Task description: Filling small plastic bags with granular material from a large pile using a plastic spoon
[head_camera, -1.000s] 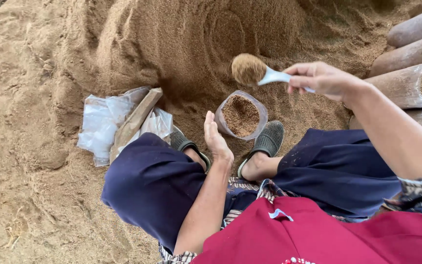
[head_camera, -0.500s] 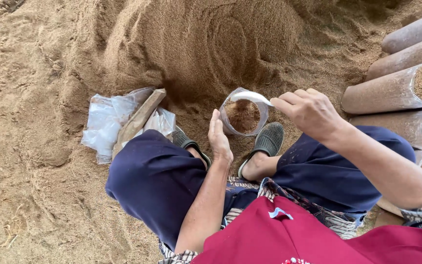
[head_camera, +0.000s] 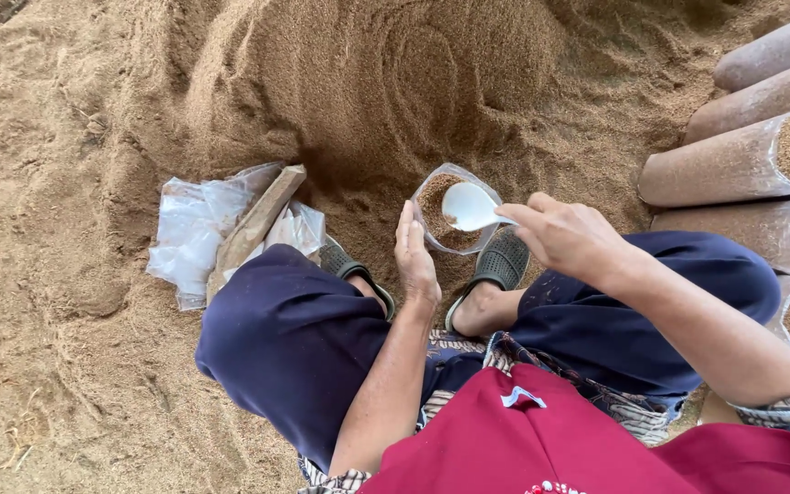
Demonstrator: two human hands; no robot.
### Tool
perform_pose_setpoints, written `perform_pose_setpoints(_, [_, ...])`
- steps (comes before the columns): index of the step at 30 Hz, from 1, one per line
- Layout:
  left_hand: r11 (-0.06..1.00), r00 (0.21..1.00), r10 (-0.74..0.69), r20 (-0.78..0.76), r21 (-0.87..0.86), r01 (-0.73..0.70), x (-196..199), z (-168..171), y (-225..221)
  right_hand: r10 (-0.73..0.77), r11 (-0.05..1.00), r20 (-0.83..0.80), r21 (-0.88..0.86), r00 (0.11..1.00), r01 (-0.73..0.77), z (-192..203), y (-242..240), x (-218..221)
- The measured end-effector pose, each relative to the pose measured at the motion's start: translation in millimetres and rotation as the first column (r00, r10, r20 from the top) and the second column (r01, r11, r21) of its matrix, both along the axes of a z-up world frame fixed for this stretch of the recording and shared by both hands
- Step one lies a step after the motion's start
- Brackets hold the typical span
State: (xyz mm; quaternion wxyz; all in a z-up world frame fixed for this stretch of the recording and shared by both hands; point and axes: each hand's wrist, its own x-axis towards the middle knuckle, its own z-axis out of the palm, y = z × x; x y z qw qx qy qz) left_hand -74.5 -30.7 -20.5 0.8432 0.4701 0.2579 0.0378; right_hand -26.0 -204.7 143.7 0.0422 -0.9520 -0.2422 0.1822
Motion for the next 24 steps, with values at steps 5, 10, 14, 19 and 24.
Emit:
perform_pose_setpoints(5, [1.000,0.999,0.016,0.033,0.004,-0.016,2,-4,-1,-0.173,0.984,-0.324,-0.027,0.930,0.174,21,3,5])
perform_pose_setpoints(10, [1.000,1.000,0.001,0.031,0.019,-0.002,2,0,-2,-0.137,0.951,-0.287,0.228,0.948,0.207,4,14,22])
perform_pose_setpoints(14, [1.000,1.000,-0.016,0.002,0.011,0.016,0,-7,2,-0.051,0.951,-0.313,0.275,0.949,0.142,11,26,18])
perform_pose_setpoints(19, [1.000,1.000,0.009,0.004,0.010,-0.009,1,10,3,0.007,1.000,-0.181,0.025,0.984,-0.002,36,10,13])
perform_pose_setpoints(24, [0.974,0.995,0.004,-0.103,0.226,0.020,9,16,13,0.038,0.999,0.069,0.001,0.997,-0.039,37,-11,20])
